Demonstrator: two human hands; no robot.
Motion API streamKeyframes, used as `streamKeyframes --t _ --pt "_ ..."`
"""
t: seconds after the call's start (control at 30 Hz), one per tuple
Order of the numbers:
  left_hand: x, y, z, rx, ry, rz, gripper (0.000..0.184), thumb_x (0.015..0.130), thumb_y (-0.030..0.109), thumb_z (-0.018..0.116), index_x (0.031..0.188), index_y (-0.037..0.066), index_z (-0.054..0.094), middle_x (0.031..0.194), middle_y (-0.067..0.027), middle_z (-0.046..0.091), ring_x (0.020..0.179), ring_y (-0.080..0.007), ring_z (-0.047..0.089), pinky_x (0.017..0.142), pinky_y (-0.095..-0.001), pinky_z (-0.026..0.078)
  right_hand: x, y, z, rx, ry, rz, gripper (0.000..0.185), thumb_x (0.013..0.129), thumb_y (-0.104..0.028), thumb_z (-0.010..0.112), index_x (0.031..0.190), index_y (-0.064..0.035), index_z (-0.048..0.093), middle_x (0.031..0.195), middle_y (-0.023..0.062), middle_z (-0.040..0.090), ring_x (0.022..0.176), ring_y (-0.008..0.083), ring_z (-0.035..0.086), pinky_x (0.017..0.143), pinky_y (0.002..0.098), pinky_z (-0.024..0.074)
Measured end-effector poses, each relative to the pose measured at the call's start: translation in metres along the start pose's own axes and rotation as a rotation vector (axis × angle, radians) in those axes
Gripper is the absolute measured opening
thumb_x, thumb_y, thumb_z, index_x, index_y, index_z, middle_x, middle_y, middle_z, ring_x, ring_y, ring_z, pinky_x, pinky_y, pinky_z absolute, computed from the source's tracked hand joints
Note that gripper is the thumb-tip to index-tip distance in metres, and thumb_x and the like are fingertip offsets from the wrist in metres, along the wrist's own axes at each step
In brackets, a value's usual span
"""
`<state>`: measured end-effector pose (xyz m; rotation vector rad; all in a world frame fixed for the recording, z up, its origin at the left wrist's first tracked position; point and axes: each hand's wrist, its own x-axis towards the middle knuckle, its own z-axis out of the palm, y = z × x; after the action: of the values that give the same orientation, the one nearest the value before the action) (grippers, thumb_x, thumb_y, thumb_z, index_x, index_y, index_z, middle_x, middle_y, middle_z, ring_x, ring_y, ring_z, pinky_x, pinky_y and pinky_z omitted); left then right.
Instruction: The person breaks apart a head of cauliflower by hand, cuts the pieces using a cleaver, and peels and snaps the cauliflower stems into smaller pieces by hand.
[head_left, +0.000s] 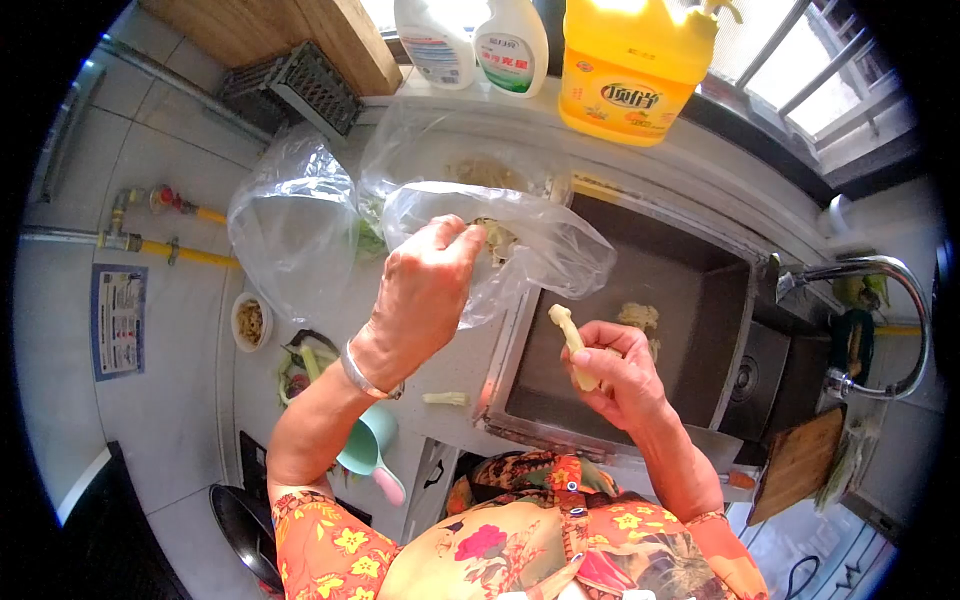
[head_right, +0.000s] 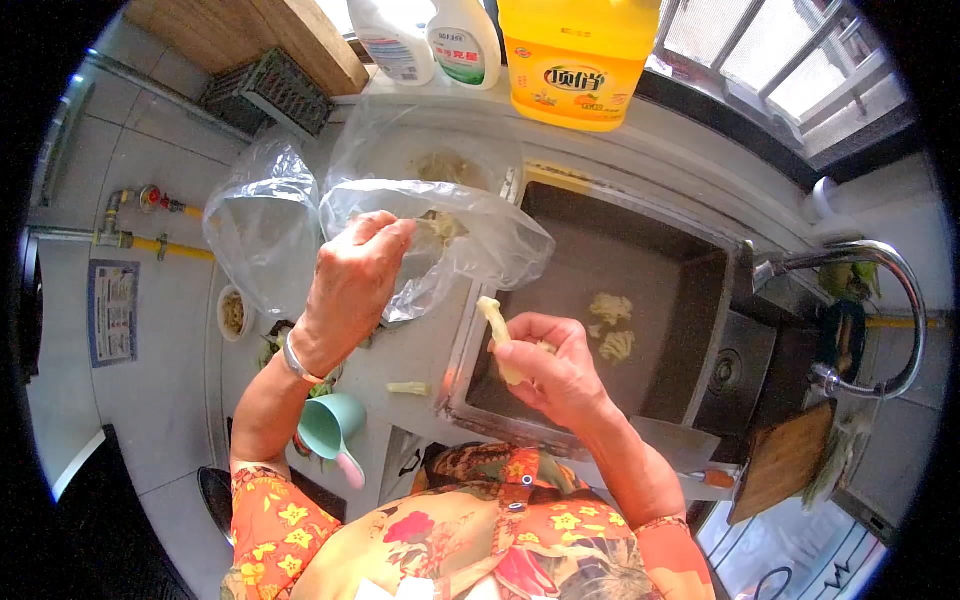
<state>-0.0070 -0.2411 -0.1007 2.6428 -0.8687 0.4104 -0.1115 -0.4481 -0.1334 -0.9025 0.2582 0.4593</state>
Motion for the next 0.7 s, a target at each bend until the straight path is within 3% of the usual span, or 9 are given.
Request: streamKeyframes --t 0.07,0.2,0.33,0.4,0.53,0.7 --pt "0.002 0.01 -0.008 -0.323 0.019 0.056 0.014 0.077 0.002 0.062 0.091 0.002 0.064 0.087 -0.0152 0.063 0.075 -0.0303 0.063 0.065 -0.0327 0.053 0.001 -0.001 0.0 0.014 -0.007 0.008 0.017 0.079 -0.012 0.062 0.083 0.0034 0.057 0.059 0.0031 0.05 0.037 0.0032 0.034 0.031 0.0171 0.0229" --pt "-0.004 0.028 -0.009 -0.577 -0.059 0.195 0.018 0.074 0.003 0.066 0.092 0.004 0.065 0.087 -0.0117 0.063 0.074 -0.0263 0.063 0.063 -0.031 0.053 0.004 -0.004 0.005 0.05 -0.038 0.029 0.017 0.08 -0.013 0.062 0.084 0.0033 0.057 0.06 0.0033 0.05 0.038 0.0031 0.033 0.032 0.0168 0.0231" --pt "-0.01 0.035 -0.004 -0.587 -0.099 0.166 0.018 0.074 0.003 0.065 0.091 0.005 0.065 0.09 -0.0118 0.062 0.074 -0.026 0.064 0.063 -0.0309 0.053 0.005 -0.002 0.007 0.053 -0.026 0.026 0.018 0.08 -0.013 0.062 0.084 0.0033 0.057 0.059 0.0028 0.049 0.037 0.0031 0.032 0.032 0.017 0.0229" --pt "-0.011 0.035 -0.003 -0.644 -0.13 0.204 0.019 0.073 -0.001 0.062 0.091 0.0 0.059 0.089 -0.0147 0.06 0.074 -0.0298 0.062 0.062 -0.033 0.052 0.005 -0.003 0.008 0.064 -0.043 0.021 0.017 0.079 -0.013 0.062 0.083 0.0033 0.057 0.058 0.0024 0.05 0.036 0.003 0.032 0.032 0.0173 0.0226" --pt "-0.014 0.035 -0.001 -0.616 -0.13 0.238 0.016 0.072 0.002 0.063 0.087 -0.001 0.058 0.087 -0.0148 0.06 0.072 -0.0293 0.062 0.061 -0.0327 0.052 0.002 -0.003 0.009 -0.049 -0.028 -0.005 0.017 0.078 -0.013 0.063 0.082 0.0035 0.058 0.057 0.0019 0.05 0.037 0.003 0.034 0.032 0.0177 0.0231" --pt "-0.015 0.033 0.001 -0.616 -0.008 0.256 0.013 0.068 0.002 0.065 0.078 0.0 0.057 0.078 -0.0124 0.061 0.067 -0.026 0.062 0.059 -0.0318 0.051 0.0 -0.003 0.011 -0.104 -0.048 -0.014 0.018 0.077 -0.013 0.064 0.081 0.0037 0.057 0.057 0.0017 0.051 0.038 0.0033 0.037 0.032 0.018 0.0247"
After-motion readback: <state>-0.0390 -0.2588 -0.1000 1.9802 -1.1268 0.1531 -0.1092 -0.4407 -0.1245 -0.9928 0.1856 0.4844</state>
